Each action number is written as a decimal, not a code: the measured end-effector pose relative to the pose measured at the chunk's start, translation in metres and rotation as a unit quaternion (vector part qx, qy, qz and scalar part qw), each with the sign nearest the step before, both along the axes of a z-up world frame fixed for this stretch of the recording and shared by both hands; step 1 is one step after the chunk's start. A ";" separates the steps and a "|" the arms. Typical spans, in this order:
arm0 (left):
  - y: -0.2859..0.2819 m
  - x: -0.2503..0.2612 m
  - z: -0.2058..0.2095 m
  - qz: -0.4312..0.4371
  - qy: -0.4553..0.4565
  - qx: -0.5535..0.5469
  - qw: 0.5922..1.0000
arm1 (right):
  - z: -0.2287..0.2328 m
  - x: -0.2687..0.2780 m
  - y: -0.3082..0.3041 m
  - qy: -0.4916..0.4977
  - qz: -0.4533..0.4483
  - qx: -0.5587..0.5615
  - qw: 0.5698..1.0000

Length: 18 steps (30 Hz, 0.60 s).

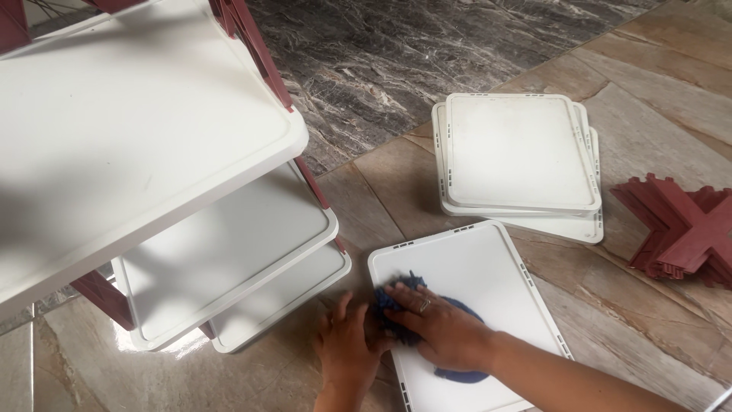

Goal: The person assembles a small plastic shelving unit by inserting red cross-shaped supports into white trays. They then wipe one tray with a blue cloth and place it on the assembled frame.

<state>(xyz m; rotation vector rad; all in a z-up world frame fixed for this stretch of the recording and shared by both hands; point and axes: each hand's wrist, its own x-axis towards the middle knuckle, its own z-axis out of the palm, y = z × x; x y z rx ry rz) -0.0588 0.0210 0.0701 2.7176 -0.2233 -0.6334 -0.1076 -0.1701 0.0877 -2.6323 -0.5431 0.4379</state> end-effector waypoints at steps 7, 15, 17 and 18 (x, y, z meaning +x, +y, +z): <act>0.003 0.000 0.010 -0.054 0.022 -0.029 0.998 | -0.001 -0.022 -0.006 0.002 0.027 0.055 0.998; -0.004 0.006 0.011 -0.126 -0.048 -0.014 0.991 | 0.001 -0.035 -0.007 -0.012 0.061 0.069 0.996; -0.012 0.005 0.010 -0.127 -0.047 0.018 0.991 | 0.005 -0.043 -0.008 0.014 0.063 0.085 0.994; -0.016 0.003 0.010 -0.127 -0.048 0.034 0.990 | 0.006 -0.047 -0.008 0.026 0.064 0.094 0.993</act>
